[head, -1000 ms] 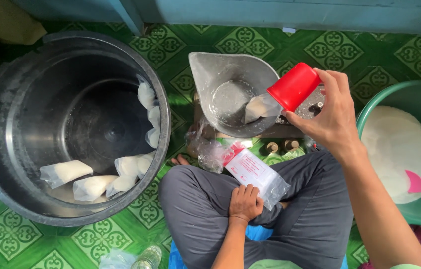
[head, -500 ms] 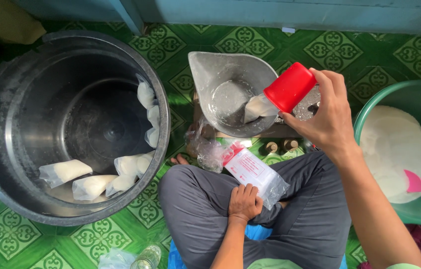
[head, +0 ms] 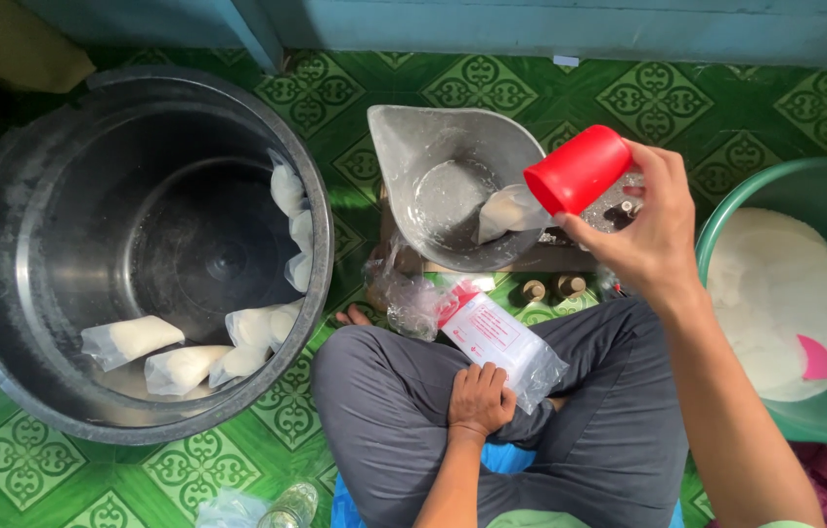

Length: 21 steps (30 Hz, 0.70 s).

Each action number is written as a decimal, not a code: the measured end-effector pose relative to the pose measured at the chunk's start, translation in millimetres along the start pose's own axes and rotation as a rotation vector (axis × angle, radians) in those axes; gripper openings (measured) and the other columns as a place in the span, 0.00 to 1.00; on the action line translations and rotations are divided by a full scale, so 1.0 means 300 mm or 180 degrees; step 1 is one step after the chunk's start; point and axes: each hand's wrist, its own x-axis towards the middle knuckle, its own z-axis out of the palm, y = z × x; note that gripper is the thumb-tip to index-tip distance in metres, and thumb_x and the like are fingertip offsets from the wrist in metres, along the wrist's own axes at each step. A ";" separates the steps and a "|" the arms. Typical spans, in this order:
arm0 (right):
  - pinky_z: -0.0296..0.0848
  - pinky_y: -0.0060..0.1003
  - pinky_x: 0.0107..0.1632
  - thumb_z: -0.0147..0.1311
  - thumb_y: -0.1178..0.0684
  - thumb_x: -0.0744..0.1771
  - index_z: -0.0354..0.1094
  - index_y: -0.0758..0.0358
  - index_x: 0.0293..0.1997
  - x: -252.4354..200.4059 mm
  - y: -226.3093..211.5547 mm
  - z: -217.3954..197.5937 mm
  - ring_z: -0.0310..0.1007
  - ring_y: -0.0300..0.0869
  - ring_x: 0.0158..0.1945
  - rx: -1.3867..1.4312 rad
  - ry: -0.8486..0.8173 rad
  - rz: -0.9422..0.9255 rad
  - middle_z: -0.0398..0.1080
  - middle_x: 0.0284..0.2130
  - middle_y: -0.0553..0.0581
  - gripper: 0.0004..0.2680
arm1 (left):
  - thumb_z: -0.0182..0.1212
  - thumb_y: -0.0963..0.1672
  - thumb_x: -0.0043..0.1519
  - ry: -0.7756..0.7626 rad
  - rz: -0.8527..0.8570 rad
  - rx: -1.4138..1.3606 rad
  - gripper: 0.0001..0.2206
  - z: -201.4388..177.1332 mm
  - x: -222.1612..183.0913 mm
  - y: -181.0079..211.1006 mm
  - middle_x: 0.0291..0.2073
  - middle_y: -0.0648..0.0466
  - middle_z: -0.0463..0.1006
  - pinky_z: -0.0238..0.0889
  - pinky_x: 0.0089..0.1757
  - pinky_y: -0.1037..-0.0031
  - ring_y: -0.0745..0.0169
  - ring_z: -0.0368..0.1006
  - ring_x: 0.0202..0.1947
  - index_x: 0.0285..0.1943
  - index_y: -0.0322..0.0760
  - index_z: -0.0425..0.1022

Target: Packaging powdered food into small plastic bags using a scoop and a funnel.

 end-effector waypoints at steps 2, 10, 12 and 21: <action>0.70 0.43 0.49 0.68 0.57 0.57 0.58 0.78 0.59 -0.009 0.045 -0.002 0.66 0.53 0.49 0.0209 -0.0019 0.0279 0.60 0.48 0.69 0.28 | 0.54 0.43 0.48 0.0001 0.0002 0.0009 0.07 -0.003 0.003 0.001 0.31 0.52 0.67 0.56 0.36 0.70 0.54 0.59 0.29 0.34 0.40 0.68; 0.69 0.33 0.50 0.56 0.62 0.62 0.56 0.77 0.61 -0.100 0.205 -0.085 0.66 0.44 0.50 0.1774 0.0049 0.1348 0.64 0.50 0.66 0.21 | 0.54 0.43 0.48 -0.0051 0.0034 0.0057 0.08 0.004 0.001 0.007 0.32 0.51 0.69 0.56 0.37 0.69 0.52 0.61 0.29 0.34 0.38 0.69; 0.68 0.28 0.49 0.54 0.62 0.63 0.58 0.75 0.62 -0.141 0.239 -0.129 0.64 0.40 0.50 0.1879 0.0103 0.1541 0.65 0.50 0.62 0.20 | 0.54 0.44 0.49 -0.0217 -0.0054 -0.0017 0.08 0.019 -0.009 0.005 0.34 0.51 0.70 0.56 0.38 0.67 0.51 0.61 0.31 0.35 0.39 0.70; 0.65 0.35 0.55 0.52 0.57 0.66 0.58 0.73 0.63 -0.470 0.588 -0.255 0.63 0.43 0.53 0.1402 0.1037 0.2146 0.65 0.50 0.63 0.19 | 0.53 0.44 0.48 -0.0392 0.0109 0.0293 0.07 0.024 -0.004 0.007 0.32 0.54 0.69 0.56 0.36 0.67 0.53 0.62 0.29 0.34 0.43 0.70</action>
